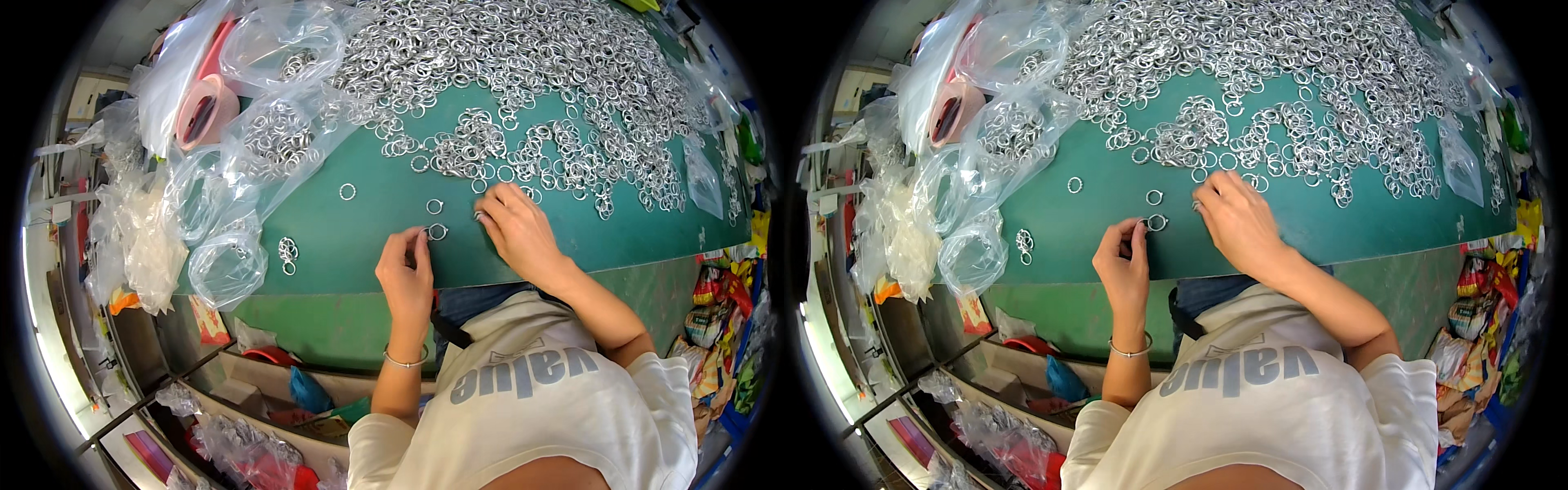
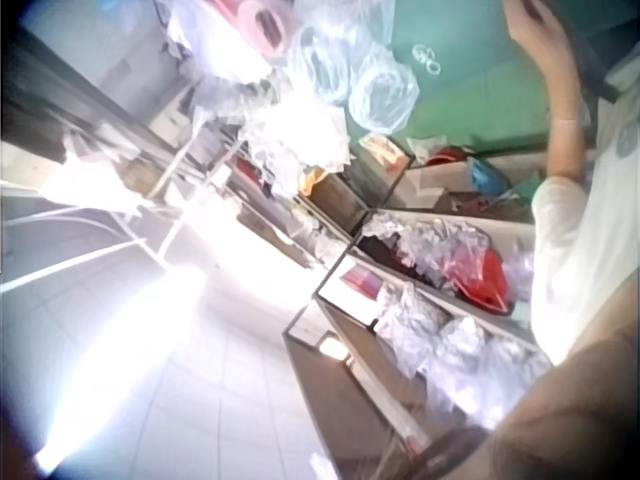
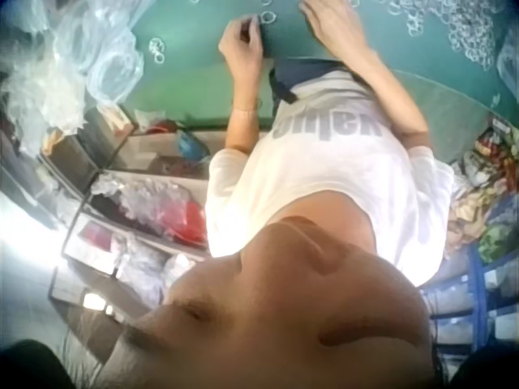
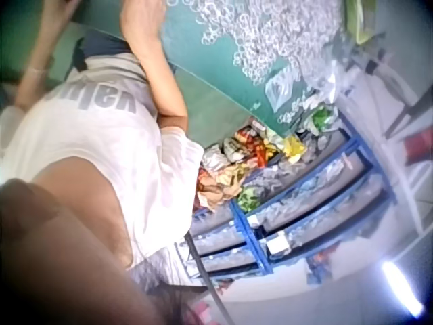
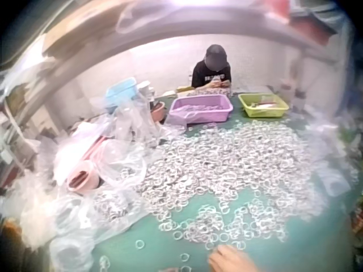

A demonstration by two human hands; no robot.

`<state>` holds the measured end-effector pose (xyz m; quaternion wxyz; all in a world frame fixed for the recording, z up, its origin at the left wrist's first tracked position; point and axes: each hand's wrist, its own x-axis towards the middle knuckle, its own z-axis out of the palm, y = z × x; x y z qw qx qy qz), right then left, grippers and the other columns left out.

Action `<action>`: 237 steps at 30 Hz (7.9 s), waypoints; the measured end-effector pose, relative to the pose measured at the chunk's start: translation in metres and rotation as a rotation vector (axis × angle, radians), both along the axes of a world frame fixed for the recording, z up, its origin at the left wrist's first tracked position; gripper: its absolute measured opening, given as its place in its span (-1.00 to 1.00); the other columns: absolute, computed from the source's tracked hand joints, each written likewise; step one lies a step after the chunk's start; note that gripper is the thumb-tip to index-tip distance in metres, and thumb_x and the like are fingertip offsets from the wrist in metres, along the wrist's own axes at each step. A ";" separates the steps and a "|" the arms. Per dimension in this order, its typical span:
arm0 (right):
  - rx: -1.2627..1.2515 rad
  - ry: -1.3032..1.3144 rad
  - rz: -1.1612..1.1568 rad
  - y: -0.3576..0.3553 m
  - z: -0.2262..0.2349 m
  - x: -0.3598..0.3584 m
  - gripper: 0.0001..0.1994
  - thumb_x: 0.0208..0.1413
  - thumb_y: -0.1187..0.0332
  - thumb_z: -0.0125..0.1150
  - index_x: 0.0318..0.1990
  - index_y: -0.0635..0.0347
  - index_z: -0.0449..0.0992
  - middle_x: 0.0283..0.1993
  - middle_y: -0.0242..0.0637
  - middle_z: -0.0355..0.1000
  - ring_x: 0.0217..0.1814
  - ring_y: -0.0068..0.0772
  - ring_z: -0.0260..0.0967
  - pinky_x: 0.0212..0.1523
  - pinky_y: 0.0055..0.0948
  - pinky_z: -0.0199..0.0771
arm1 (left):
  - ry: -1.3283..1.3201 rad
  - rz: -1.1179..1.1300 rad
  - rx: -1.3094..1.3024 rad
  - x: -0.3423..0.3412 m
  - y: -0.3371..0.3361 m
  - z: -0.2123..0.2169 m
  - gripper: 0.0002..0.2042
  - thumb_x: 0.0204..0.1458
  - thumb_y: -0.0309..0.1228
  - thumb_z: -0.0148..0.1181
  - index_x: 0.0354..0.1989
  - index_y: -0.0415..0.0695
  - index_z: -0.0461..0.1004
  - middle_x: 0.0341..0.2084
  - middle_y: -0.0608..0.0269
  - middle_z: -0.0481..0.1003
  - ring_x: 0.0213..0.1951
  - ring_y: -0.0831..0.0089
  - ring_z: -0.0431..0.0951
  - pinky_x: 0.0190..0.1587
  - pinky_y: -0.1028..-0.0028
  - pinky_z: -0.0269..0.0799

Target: The person sorts small silver metal rings by hand on a green table and places a portion of them into a yellow basket.

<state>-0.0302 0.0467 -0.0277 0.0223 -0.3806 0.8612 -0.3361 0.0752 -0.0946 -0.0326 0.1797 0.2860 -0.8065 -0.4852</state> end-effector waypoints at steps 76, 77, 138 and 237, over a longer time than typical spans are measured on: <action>0.052 0.332 -0.084 0.064 0.005 -0.058 -0.55 -0.15 0.41 0.26 0.00 0.08 0.39 0.12 -0.27 0.24 0.29 -0.08 0.02 0.21 -0.01 -0.03 | 0.161 -0.410 -0.396 -0.037 0.042 -0.009 -0.57 -0.15 -0.68 0.06 0.00 -0.19 0.35 0.01 0.02 0.27 0.06 0.04 0.24 0.11 0.15 0.10; 0.033 0.240 0.048 0.047 0.010 -0.059 -0.48 -0.16 0.39 0.28 0.06 0.07 0.35 0.17 -0.25 0.20 0.30 -0.06 0.00 0.20 -0.01 0.01 | 0.103 -0.361 -0.538 -0.052 0.034 0.006 -0.58 -0.09 -0.64 0.09 0.03 -0.16 0.33 0.02 0.03 0.28 0.07 0.04 0.24 0.12 0.19 0.11; -0.074 0.111 0.079 -0.008 -0.007 -0.077 -0.90 -0.05 0.41 0.21 -0.34 0.16 0.54 -0.35 -0.37 0.41 -0.21 -0.34 0.29 -0.10 -0.37 0.16 | 0.068 -0.236 -0.338 -0.027 0.015 -0.004 -0.70 -0.14 -0.67 0.13 -0.15 -0.22 0.41 -0.27 0.09 0.42 -0.22 0.20 0.44 -0.11 0.33 0.31; -0.450 -0.481 0.221 0.025 0.050 0.005 -0.83 0.16 0.38 0.00 -0.36 0.33 0.37 -0.45 -0.21 0.34 -0.46 -0.36 0.27 -0.43 -0.45 0.28 | 0.324 -0.358 0.535 -0.014 0.033 0.046 -0.75 0.15 -0.43 0.00 -0.52 -0.30 0.44 -0.66 0.29 0.42 -0.71 0.68 0.30 -0.69 0.68 0.14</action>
